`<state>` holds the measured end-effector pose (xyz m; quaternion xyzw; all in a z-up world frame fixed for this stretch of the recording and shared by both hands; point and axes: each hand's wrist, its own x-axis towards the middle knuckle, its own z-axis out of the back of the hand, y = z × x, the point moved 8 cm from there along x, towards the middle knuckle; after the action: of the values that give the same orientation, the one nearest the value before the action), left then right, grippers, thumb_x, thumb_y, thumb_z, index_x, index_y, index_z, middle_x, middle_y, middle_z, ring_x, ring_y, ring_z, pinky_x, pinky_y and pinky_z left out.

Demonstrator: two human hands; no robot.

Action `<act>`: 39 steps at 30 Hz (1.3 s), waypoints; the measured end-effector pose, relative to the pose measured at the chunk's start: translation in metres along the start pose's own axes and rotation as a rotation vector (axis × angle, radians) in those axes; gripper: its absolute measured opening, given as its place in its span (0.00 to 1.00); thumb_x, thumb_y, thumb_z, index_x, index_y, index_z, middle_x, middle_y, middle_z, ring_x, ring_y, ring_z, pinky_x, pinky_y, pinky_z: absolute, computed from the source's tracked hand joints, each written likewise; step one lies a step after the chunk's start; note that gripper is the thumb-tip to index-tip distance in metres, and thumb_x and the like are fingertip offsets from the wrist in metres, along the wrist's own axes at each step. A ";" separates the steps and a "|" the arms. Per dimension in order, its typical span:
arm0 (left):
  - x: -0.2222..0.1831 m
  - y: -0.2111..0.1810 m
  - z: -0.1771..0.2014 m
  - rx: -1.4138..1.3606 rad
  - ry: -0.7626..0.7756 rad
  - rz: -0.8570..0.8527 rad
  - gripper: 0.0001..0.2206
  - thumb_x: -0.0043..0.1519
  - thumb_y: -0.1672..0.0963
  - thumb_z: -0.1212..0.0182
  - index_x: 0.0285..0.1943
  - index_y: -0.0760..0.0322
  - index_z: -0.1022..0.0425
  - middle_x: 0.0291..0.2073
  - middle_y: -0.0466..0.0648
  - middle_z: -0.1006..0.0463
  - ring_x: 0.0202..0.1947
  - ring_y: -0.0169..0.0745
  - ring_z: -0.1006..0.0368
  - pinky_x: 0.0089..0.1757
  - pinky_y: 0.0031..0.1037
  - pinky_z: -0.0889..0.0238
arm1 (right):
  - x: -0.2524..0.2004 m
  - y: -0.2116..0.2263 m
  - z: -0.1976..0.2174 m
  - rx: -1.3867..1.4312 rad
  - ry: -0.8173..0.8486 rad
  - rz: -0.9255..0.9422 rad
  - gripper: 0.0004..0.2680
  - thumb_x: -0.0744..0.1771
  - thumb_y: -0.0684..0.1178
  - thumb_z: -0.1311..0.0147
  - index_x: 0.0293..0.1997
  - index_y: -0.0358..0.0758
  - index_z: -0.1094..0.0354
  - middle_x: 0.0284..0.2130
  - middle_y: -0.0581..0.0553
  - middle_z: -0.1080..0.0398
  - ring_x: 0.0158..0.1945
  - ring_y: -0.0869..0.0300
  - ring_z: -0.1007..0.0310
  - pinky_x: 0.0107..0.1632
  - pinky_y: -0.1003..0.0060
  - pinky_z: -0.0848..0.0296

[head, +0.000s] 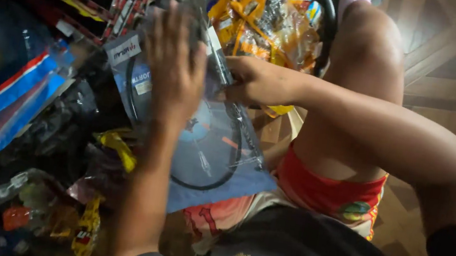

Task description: Wiping down and organizing packaged motorcycle cables on shelves in a parts room.

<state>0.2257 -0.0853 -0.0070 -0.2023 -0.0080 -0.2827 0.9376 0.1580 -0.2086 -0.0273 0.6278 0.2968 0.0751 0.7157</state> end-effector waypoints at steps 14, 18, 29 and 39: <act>-0.191 -0.119 -0.029 0.009 0.229 -0.334 0.29 0.64 0.47 0.47 0.76 0.51 0.39 0.75 0.51 0.43 0.75 0.61 0.51 0.67 0.65 0.64 | -0.032 0.008 0.009 0.150 0.014 -0.118 0.18 0.65 0.48 0.44 0.62 0.39 0.39 0.40 0.54 0.30 0.40 0.68 0.33 0.39 0.70 0.30; -0.152 -0.094 -0.025 -0.045 0.236 -0.173 0.32 0.63 0.48 0.45 0.76 0.62 0.42 0.75 0.59 0.45 0.75 0.66 0.53 0.65 0.62 0.62 | -0.024 -0.011 0.006 0.185 -0.029 -0.190 0.21 0.66 0.54 0.44 0.64 0.39 0.42 0.37 0.51 0.32 0.36 0.65 0.34 0.34 0.66 0.30; -0.038 -0.068 0.028 -0.124 -0.066 -0.074 0.27 0.71 0.53 0.53 0.76 0.76 0.47 0.75 0.68 0.48 0.76 0.74 0.56 0.69 0.57 0.62 | -0.007 -0.048 0.010 0.213 -0.138 -0.162 0.24 0.69 0.68 0.55 0.61 0.35 0.35 0.44 0.47 0.29 0.43 0.62 0.32 0.45 0.65 0.31; -0.187 -0.096 -0.042 0.009 0.011 -0.284 0.34 0.64 0.45 0.49 0.76 0.64 0.42 0.75 0.60 0.45 0.75 0.68 0.56 0.66 0.61 0.68 | -0.019 -0.039 0.024 0.126 -0.180 -0.113 0.18 0.69 0.53 0.46 0.63 0.33 0.36 0.48 0.46 0.26 0.50 0.62 0.31 0.52 0.65 0.30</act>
<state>0.0128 -0.0759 -0.0338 -0.1936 -0.0328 -0.4137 0.8890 0.1444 -0.2464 -0.0569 0.6582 0.2702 -0.0407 0.7015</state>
